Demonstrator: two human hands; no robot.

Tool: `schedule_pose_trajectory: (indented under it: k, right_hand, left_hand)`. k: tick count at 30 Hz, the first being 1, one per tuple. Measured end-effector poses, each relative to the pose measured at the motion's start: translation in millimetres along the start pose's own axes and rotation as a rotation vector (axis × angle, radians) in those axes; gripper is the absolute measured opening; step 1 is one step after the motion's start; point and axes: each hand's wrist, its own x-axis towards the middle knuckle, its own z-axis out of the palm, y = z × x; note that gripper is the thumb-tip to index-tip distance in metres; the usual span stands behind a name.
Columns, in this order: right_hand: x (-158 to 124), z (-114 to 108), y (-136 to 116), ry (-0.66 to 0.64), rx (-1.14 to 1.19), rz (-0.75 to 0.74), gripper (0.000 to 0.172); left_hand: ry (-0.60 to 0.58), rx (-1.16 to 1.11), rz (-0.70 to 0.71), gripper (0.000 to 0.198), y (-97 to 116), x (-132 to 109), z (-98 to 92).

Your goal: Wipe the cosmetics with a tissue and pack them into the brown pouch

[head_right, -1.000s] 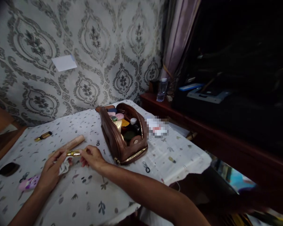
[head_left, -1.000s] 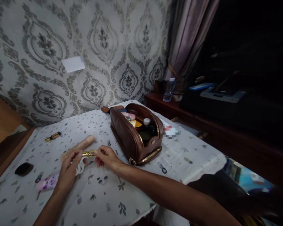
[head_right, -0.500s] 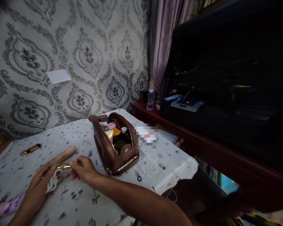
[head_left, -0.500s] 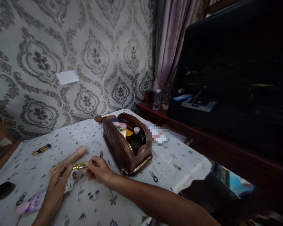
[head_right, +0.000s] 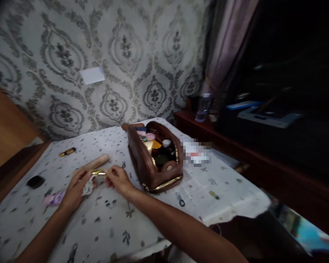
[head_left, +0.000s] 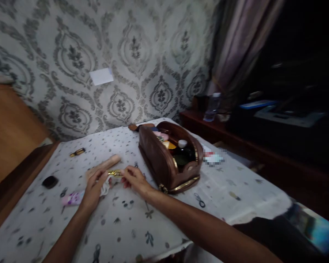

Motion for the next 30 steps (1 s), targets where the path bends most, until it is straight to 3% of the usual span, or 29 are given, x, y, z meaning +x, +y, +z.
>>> schedule_pose_trajectory:
  k: [3, 21, 27, 30]
  right_hand:
    - [1.0, -1.2, -0.7, -0.003, -0.001, -0.032, 0.049]
    - [2.4, 0.1, 0.7, -0.036, -0.049, -0.051, 0.053]
    - [0.6, -3.9, -6.0, 0.032, 0.011, -0.035, 0.049]
    - [-0.7, -4.1, -8.2, 0.022, 0.005, -0.044, 0.048]
  left_hand:
    - [-0.086, -0.103, -0.023, 0.043, 2.4, -0.5, 0.2]
    - [-0.115, -0.04, 0.026, 0.038, 2.7, -0.9, -2.5]
    - [-0.22, -0.045, -0.007, 0.044, 6.7, -3.6, 0.9]
    - [-0.162, -0.06, -0.011, 0.044, 5.3, -4.4, 2.2]
